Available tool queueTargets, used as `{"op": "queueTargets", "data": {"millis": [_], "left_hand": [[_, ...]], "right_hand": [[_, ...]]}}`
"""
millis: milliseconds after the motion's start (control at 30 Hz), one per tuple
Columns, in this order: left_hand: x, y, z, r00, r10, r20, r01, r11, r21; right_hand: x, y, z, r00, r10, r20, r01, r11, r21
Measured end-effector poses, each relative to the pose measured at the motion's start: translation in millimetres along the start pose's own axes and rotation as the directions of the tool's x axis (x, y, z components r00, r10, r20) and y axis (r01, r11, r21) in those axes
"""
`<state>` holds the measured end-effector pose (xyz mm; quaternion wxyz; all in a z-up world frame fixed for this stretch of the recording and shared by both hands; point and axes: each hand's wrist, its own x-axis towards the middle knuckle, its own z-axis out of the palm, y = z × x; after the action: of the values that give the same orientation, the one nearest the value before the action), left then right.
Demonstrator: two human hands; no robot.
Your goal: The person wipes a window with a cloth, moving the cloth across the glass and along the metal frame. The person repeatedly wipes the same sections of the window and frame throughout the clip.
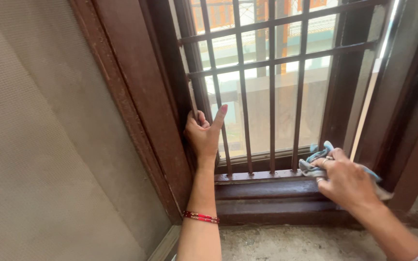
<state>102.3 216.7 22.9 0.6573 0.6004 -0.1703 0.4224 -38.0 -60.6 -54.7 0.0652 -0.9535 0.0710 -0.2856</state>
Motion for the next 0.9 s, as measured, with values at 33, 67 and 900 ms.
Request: {"op": "queueTargets", "data": {"millis": [33,67,900], "left_hand": [[0.9,1.2,1.5,1.0,0.007,-0.007,-0.007,1.0,-0.005],[1.0,2.5,2.5,1.0,0.014,-0.014,-0.014,1.0,-0.009],[1.5,-1.2,1.9,1.0,0.024,0.011,-0.023,0.99,-0.14]], "right_hand": [[4.1,-0.1,-15.2,0.996,0.067,0.057,-0.068,0.998,0.018],[8.3,-0.8,-34.0,0.984,0.132,0.116,-0.136,0.99,0.032],[-26.4,16.8,-33.5,0.985,0.158,0.072,-0.151,0.985,-0.086]]}}
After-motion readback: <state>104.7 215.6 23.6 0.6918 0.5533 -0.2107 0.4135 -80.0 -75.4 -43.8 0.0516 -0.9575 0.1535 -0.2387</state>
